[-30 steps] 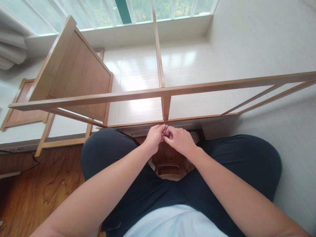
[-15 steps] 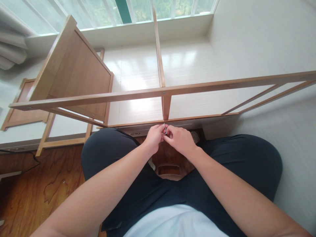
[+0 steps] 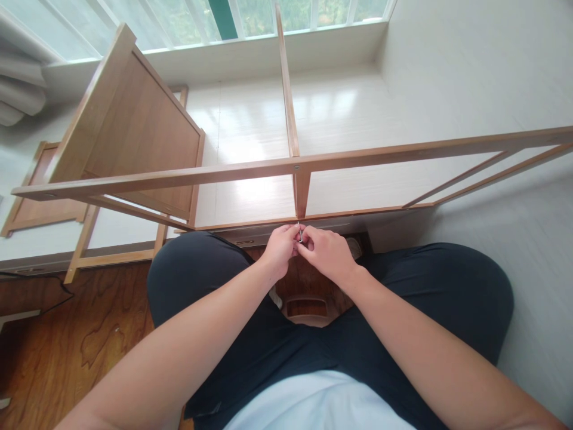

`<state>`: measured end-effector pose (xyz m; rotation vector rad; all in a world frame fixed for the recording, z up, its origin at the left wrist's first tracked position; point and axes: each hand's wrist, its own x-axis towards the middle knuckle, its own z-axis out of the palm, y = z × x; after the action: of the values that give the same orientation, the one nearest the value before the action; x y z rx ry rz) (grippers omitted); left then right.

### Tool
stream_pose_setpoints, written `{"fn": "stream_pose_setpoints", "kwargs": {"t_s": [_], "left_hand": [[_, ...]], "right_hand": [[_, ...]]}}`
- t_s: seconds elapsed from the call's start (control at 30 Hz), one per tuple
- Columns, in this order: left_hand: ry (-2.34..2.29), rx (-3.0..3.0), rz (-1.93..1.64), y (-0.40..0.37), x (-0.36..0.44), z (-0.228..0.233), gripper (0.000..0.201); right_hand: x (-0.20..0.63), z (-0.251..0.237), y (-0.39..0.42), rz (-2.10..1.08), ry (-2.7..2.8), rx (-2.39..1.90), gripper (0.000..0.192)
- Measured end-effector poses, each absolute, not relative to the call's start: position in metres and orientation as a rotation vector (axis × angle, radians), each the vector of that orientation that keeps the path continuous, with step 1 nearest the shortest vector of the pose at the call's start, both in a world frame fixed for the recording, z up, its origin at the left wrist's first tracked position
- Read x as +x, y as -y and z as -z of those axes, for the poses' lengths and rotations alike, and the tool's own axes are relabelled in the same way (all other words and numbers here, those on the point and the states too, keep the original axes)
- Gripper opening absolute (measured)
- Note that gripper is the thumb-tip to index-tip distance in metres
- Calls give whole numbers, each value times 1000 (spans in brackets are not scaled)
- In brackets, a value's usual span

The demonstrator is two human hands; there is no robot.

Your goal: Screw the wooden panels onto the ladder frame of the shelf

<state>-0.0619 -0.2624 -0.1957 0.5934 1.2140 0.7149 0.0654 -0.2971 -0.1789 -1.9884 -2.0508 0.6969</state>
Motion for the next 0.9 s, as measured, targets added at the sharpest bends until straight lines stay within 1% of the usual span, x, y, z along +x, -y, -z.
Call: {"fn": "stream_pose_setpoints", "kwargs": {"t_s": [0.53, 0.8, 0.9], "left_hand": [[-1248, 597, -710, 261, -63, 202, 14], [-1271, 600, -704, 261, -64, 204, 21], [-1280, 593, -702, 261, -63, 202, 21]], "right_hand": [[66, 176, 297, -784, 2021, -1980, 22], [67, 178, 298, -833, 2000, -1963, 22], [68, 178, 298, -849, 1992, -1965, 22]]}}
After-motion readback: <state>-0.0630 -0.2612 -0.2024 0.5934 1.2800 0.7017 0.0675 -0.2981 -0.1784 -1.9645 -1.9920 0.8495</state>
